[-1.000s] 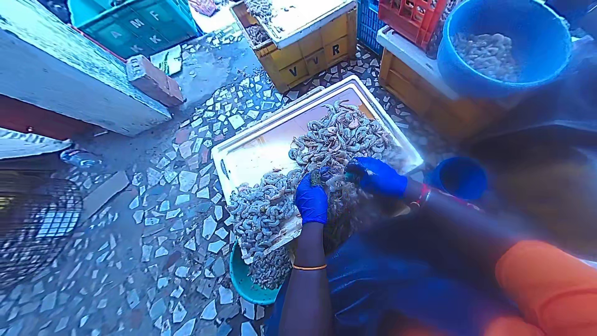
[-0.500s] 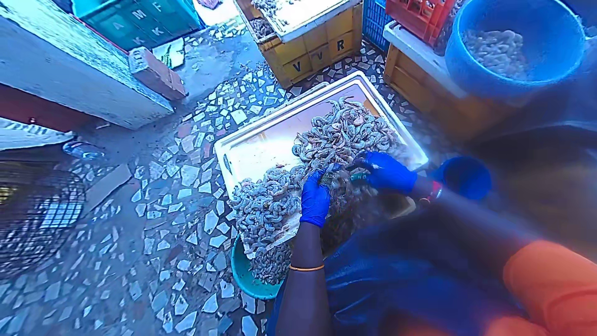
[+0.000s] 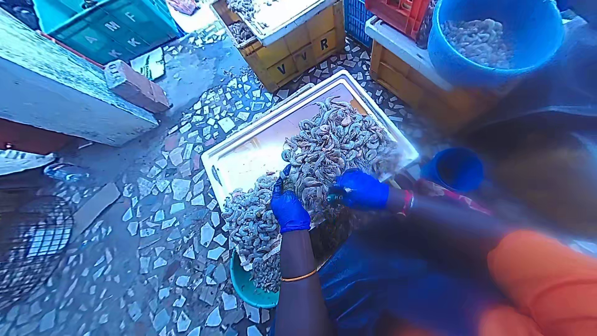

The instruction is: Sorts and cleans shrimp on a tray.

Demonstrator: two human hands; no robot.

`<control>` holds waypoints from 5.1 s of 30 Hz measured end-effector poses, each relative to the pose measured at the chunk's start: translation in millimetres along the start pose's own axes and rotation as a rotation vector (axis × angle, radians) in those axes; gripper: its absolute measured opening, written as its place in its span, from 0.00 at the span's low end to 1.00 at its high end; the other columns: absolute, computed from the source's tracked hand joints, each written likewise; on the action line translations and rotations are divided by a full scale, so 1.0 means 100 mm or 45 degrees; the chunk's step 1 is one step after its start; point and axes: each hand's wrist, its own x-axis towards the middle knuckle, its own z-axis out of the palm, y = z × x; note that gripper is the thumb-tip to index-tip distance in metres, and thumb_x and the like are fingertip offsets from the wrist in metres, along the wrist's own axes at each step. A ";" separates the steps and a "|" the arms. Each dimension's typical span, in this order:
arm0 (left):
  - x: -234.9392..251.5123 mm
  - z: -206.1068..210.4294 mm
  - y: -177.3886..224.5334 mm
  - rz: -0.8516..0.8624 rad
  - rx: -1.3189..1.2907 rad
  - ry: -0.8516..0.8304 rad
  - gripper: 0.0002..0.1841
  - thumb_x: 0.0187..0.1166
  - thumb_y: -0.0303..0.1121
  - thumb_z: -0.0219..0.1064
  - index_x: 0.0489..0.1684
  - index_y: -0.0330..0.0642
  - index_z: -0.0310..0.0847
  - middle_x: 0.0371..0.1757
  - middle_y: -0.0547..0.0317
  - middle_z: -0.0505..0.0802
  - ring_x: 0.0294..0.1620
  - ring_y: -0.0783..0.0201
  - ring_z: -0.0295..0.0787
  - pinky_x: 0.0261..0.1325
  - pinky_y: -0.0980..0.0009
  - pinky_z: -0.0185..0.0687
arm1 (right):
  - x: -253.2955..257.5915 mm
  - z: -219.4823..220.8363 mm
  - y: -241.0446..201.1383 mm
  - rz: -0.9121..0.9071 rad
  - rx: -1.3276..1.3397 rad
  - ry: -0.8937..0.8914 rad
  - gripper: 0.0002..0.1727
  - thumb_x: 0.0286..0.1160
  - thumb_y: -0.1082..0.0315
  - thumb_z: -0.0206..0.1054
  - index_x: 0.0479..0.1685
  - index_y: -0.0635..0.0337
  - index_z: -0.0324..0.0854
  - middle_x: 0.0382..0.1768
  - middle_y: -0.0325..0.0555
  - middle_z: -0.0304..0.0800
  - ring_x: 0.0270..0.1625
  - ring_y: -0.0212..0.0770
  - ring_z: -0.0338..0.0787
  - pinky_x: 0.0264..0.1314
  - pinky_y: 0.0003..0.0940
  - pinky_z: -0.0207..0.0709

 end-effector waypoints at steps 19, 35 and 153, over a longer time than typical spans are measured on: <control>-0.03 0.07 0.18 0.223 0.709 -0.335 0.26 0.83 0.26 0.62 0.80 0.60 0.80 0.79 0.48 0.82 0.81 0.49 0.75 0.83 0.48 0.69 | 0.56 -0.36 0.87 0.581 -0.617 0.222 0.20 0.75 0.67 0.69 0.62 0.69 0.82 0.64 0.71 0.83 0.67 0.72 0.83 0.63 0.72 0.74; -0.22 0.44 -0.10 0.784 1.678 -0.308 0.26 0.79 0.30 0.64 0.73 0.72 0.85 0.56 0.49 0.95 0.63 0.46 0.90 0.86 0.30 0.46 | 0.17 -0.45 -0.01 0.361 -0.033 -0.128 0.18 0.89 0.65 0.57 0.68 0.59 0.84 0.60 0.59 0.90 0.66 0.58 0.88 0.70 0.59 0.75; -0.25 0.18 -0.09 0.804 1.326 -0.134 0.20 0.70 0.22 0.62 0.60 0.36 0.91 0.58 0.38 0.95 0.65 0.39 0.90 0.79 0.34 0.63 | 0.25 -0.26 0.03 0.202 0.253 0.236 0.19 0.85 0.59 0.62 0.60 0.64 0.87 0.58 0.62 0.91 0.65 0.62 0.87 0.67 0.65 0.73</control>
